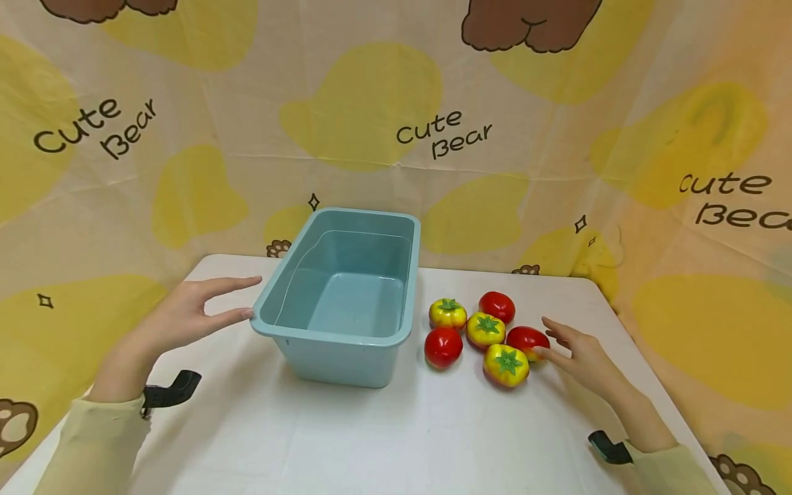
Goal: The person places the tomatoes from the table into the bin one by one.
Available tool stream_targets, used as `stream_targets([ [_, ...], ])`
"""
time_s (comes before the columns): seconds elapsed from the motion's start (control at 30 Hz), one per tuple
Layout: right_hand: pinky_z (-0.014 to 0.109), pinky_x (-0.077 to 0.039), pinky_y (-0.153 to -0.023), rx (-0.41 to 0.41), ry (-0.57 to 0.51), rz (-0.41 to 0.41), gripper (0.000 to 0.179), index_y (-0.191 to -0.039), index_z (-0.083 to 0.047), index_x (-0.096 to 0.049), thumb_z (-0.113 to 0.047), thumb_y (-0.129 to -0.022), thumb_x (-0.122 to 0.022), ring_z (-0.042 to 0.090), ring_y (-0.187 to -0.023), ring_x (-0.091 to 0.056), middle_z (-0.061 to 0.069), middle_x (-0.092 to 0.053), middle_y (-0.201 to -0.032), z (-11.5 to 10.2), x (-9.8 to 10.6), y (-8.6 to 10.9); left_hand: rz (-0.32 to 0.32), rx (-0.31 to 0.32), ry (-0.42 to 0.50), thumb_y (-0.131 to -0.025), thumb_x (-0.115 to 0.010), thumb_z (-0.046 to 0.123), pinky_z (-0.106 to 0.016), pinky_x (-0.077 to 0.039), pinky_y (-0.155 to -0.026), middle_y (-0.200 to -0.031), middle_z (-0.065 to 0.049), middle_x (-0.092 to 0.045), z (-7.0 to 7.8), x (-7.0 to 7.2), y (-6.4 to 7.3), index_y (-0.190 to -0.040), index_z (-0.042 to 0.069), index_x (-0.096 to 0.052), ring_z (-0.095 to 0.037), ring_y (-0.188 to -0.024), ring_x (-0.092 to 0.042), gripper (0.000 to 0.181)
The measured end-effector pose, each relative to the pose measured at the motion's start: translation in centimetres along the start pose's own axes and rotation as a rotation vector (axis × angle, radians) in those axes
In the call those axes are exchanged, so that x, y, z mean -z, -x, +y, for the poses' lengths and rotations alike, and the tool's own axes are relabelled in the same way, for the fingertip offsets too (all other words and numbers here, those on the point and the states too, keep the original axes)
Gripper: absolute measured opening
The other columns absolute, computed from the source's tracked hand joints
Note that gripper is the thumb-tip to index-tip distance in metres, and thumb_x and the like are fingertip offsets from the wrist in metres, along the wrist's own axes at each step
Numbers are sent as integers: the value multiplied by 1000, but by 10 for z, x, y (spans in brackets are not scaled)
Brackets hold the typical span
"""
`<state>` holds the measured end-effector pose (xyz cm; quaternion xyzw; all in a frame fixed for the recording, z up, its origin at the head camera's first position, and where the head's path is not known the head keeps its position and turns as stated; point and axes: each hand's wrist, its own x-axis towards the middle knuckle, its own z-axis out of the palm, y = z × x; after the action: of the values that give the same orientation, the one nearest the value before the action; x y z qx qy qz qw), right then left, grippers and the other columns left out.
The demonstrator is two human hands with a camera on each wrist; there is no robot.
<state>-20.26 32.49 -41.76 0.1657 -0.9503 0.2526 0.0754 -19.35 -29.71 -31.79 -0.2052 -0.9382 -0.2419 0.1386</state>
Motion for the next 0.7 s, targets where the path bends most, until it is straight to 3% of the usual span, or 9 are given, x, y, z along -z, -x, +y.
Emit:
stream_targets([
  [0.2, 50, -53, -84, 10, -26, 15, 64, -134, 6, -49, -30, -85, -71, 46, -106, -60, 28, -54, -129, 6, -8, -1, -25, 4, -7, -77, -78, 38, -16, -40, -87, -126, 13, -62, 5, -1, 0, -128, 35, -59, -5, -118, -49, 55],
  [0.43, 50, -52, -86, 5, -56, 9, 66, -133, 7, -49, -31, -85, -72, 46, -111, -57, 27, -54, -131, 9, -12, -2, -57, -62, -40, -78, -76, 42, -13, -41, -87, -128, 8, -61, 7, 0, 0, -132, 30, -57, 5, -117, -47, 58],
  [0.7, 50, -51, -88, -23, -89, 16, 69, -134, 7, -47, -30, -83, -74, 45, -114, -55, 27, -54, -130, 13, -18, -4, -76, -60, -25, -78, -76, 43, -6, -37, -86, -128, 7, -61, 10, 0, 0, -132, 27, -58, 11, -115, -46, 59],
])
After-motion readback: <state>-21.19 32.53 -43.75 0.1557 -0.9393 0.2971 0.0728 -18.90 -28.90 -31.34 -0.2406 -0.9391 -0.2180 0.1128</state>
